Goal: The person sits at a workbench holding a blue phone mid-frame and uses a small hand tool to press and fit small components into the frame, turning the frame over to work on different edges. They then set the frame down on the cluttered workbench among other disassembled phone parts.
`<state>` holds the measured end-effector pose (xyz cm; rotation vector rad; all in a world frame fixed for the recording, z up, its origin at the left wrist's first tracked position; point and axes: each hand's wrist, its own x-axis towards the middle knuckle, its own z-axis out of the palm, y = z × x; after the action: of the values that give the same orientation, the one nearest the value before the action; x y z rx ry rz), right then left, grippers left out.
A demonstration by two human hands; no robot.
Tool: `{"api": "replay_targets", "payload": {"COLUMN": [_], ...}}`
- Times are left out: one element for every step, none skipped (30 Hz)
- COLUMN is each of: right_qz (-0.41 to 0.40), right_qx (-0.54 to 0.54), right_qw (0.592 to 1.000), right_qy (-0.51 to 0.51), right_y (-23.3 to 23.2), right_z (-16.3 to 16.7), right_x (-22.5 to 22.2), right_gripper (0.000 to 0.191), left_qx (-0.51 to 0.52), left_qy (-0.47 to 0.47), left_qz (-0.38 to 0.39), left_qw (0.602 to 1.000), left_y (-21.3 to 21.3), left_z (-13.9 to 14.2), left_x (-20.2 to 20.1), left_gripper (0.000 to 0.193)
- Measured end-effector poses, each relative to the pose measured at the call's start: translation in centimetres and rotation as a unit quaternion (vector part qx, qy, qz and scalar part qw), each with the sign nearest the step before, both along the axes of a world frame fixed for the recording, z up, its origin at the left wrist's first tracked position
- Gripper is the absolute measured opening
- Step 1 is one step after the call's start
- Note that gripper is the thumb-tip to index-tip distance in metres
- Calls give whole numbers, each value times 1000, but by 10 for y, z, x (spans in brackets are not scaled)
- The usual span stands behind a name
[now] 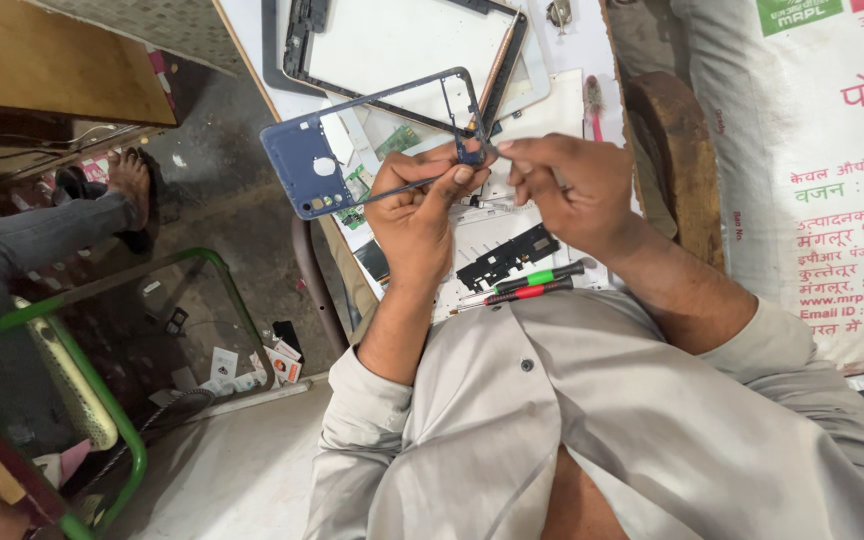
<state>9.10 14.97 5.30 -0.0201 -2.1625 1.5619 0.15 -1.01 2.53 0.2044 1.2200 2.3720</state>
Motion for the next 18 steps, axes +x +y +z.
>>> {"api": "replay_targets", "payload": {"right_qz": [2, 3, 4, 8, 13, 18, 13, 7, 1, 2, 4, 6, 6, 7, 6, -7, -20, -32], "right_qx": [14, 28, 42, 44, 47, 49, 24, -1, -24, 0, 24, 47, 56, 65, 73, 55, 37, 19], "right_qw": [1000, 1000, 999, 999, 999, 999, 1000, 1000, 1000, 1000, 1000, 999, 998, 998, 997, 998, 999, 999], "right_qy": [-3, -6, -9, -11, -13, -15, -14, -12, -10, -12, -16, -19, -14, -9, -3, -1, 1, 3], "right_y": [0, -1, -1, -1, -1, 0, -2, -3, -3, -2, -2, -2, -2, -2, -3, -3, -4, -5], "right_z": [0, 0, -1, 0, 0, 1, 1, 1, 2, 2, 2, 2, 2, 2, 1, 1, 0, 0], "right_x": [0, -1, -1, -1, -1, -1, -1, -1, -1, 0, 0, 0, 0, 0, 0, 0, 0, 0], "right_gripper": [29, 30, 30, 30, 30, 30, 28, 27, 26, 26, 27, 27, 27, 26, 26, 25, 23, 21], "left_qx": [-2, -4, -6, -3, -1, 2, -5, -11, -16, -10, -3, 3, 2, 1, 0, -3, -6, -8], "left_qy": [3, 6, 9, 4, -2, -8, -3, 2, 8, 3, -2, -7, -5, -3, -1, 1, 4, 6], "left_qz": [2, 5, 7, 7, 7, 8, 7, 7, 5, 4, 4, 4, 4, 3, 1, -2, -5, -7], "left_qw": [1000, 1000, 1000, 1000, 1000, 1000, 1000, 1000, 1000, 1000, 1000, 1000, 1000, 1000, 1000, 1000, 1000, 1000], "left_y": [1, 1, 1, 2, 2, 1, 1, 1, 2, 2, 2, 3, 3, 3, 2, 2, 2, 2], "left_z": [0, 1, 1, 1, 1, 1, 2, 2, 2, 2, 2, 2, 2, 3, 3, 4, 4, 4], "left_x": [0, 0, -1, -1, -1, -1, -1, 0, 0, 0, 0, 0, 0, 0, 0, 0, 1, 1], "left_gripper": [14, 13, 13, 13, 13, 13, 13, 12, 12, 12, 13, 13, 13, 14, 14, 14, 14, 14]}}
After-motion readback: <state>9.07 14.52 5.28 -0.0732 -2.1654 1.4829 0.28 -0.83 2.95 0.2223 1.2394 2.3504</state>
